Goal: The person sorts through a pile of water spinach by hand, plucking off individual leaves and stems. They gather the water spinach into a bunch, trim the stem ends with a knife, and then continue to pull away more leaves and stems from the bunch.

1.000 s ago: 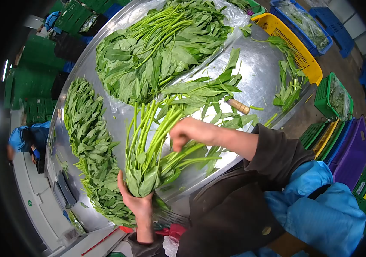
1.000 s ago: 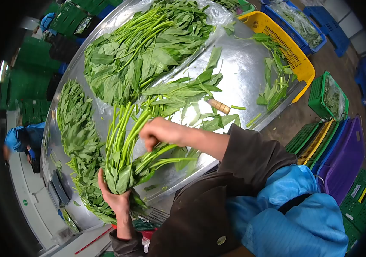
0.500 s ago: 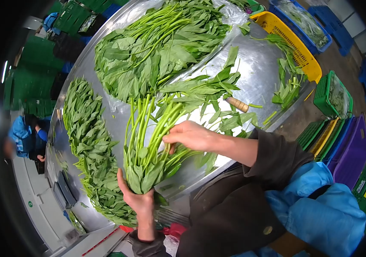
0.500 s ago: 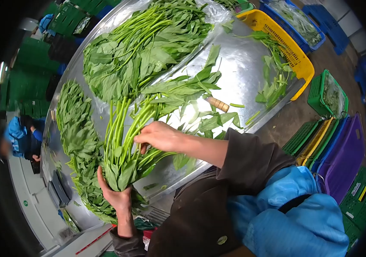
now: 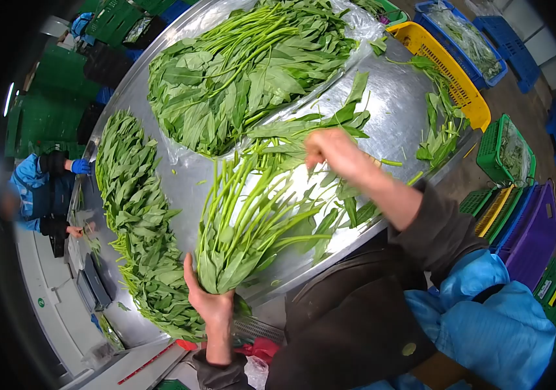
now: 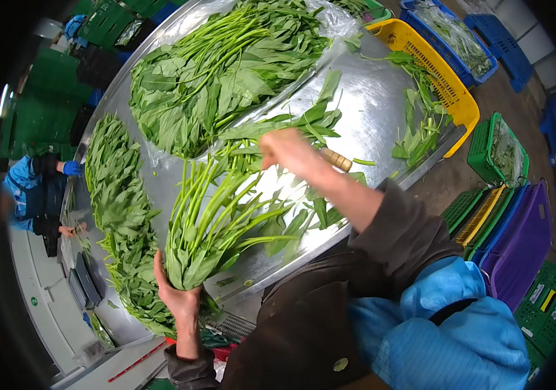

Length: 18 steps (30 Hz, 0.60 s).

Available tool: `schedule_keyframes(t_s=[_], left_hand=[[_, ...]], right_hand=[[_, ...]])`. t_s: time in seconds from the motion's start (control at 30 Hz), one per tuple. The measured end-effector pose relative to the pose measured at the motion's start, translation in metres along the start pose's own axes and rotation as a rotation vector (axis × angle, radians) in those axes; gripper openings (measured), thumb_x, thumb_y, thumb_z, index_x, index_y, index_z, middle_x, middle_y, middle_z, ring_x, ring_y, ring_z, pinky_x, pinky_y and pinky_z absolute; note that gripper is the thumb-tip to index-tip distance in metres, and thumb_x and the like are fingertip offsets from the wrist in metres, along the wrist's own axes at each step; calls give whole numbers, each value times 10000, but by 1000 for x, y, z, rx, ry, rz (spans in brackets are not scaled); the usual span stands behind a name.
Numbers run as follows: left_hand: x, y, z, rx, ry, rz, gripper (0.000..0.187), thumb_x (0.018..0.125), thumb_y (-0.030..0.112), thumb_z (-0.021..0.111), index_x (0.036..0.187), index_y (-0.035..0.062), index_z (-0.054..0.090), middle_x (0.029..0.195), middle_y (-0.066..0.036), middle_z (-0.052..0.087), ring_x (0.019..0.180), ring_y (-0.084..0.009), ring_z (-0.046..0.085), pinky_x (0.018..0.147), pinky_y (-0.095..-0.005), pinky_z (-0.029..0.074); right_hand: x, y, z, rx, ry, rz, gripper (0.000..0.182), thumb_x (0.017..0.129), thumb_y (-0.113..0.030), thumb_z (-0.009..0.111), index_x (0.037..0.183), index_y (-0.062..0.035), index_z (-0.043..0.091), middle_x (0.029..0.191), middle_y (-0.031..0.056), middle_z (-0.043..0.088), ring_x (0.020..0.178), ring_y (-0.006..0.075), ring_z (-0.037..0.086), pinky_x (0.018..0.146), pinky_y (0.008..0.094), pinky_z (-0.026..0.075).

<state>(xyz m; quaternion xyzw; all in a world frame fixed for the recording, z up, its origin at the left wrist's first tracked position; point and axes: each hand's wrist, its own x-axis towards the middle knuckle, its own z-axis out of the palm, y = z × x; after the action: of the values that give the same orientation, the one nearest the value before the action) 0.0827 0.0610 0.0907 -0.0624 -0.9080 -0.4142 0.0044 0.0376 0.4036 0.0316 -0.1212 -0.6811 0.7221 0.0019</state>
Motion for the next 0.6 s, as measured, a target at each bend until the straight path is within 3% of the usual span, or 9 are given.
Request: schedule_keyframes(t_s=[0.03, 0.07, 0.1, 0.17, 0.37, 0.43, 0.5, 0.53, 0.6], left_hand=[[0, -2, -2, 0, 1, -2, 901, 614, -20, 788, 1390, 1, 331, 1131, -162, 602, 998, -225, 608, 914, -307, 454], [-2, -4, -4, 40, 2, 10, 895, 612, -22, 785, 1387, -1, 337, 1136, -168, 603, 1002, -231, 610, 913, -312, 457], [-1, -5, -5, 80, 3, 27, 890, 609, -24, 781, 1383, -3, 343, 1141, -174, 604, 1007, -236, 613, 913, -316, 459], [1, -4, -2, 110, 3, 69, 884, 609, -25, 778, 1381, -3, 348, 1146, -182, 603, 1011, -242, 615, 911, -321, 462], [1, 2, 1, 130, -16, 123, 872, 612, -28, 769, 1378, -6, 352, 1138, -201, 605, 1001, -262, 626, 893, -332, 476], [-2, 1, -5, 99, -32, 117, 856, 626, -28, 762, 1376, -16, 350, 1123, -203, 610, 989, -263, 630, 891, -333, 477], [-6, -2, -9, 155, -37, 141, 839, 645, -30, 753, 1377, -26, 342, 1119, -205, 612, 989, -261, 631, 895, -330, 475], [-7, -5, -9, 139, -30, 144, 844, 643, -32, 756, 1378, -26, 340, 1118, -197, 613, 985, -255, 629, 898, -330, 473], [-8, -7, -7, 119, -22, 146, 849, 641, -35, 760, 1379, -27, 338, 1118, -189, 614, 982, -249, 627, 901, -330, 472]], right_hand=[[7, -6, -13, -215, 38, 108, 316, 877, -230, 460, 691, -9, 588, 618, 84, 606, 603, 199, 608, 596, 325, 458], [5, -28, -23, -926, 4, 97, 234, 846, -247, 584, 785, -23, 616, 784, 118, 648, 761, 278, 636, 702, 371, 481], [5, -24, -19, -926, 5, 96, 234, 846, -247, 584, 785, -23, 616, 784, 118, 648, 761, 278, 636, 702, 371, 481], [0, -14, 0, -960, 209, -714, 255, 794, -268, 692, 920, -55, 631, 1011, 126, 632, 938, 321, 592, 814, 406, 454], [-20, -3, 74, -536, -319, -863, 253, 828, -242, 673, 976, -45, 619, 759, 70, 587, 819, 224, 594, 810, 377, 471], [-20, -9, 62, 169, -270, -15, 221, 919, -237, 574, 929, -17, 587, 696, 28, 560, 688, 149, 587, 739, 300, 481], [2, 10, 26, 533, -173, 135, 328, 958, -317, 500, 995, -1, 579, 711, 21, 589, 672, 120, 609, 687, 274, 492], [6, 3, 14, 527, -174, 136, 328, 958, -317, 500, 995, -1, 579, 711, 21, 589, 672, 120, 609, 687, 274, 492], [9, -15, -1, -456, -240, 241, 450, 951, -393, 497, 1196, -17, 535, 907, 94, 644, 866, 169, 637, 796, 315, 492]])
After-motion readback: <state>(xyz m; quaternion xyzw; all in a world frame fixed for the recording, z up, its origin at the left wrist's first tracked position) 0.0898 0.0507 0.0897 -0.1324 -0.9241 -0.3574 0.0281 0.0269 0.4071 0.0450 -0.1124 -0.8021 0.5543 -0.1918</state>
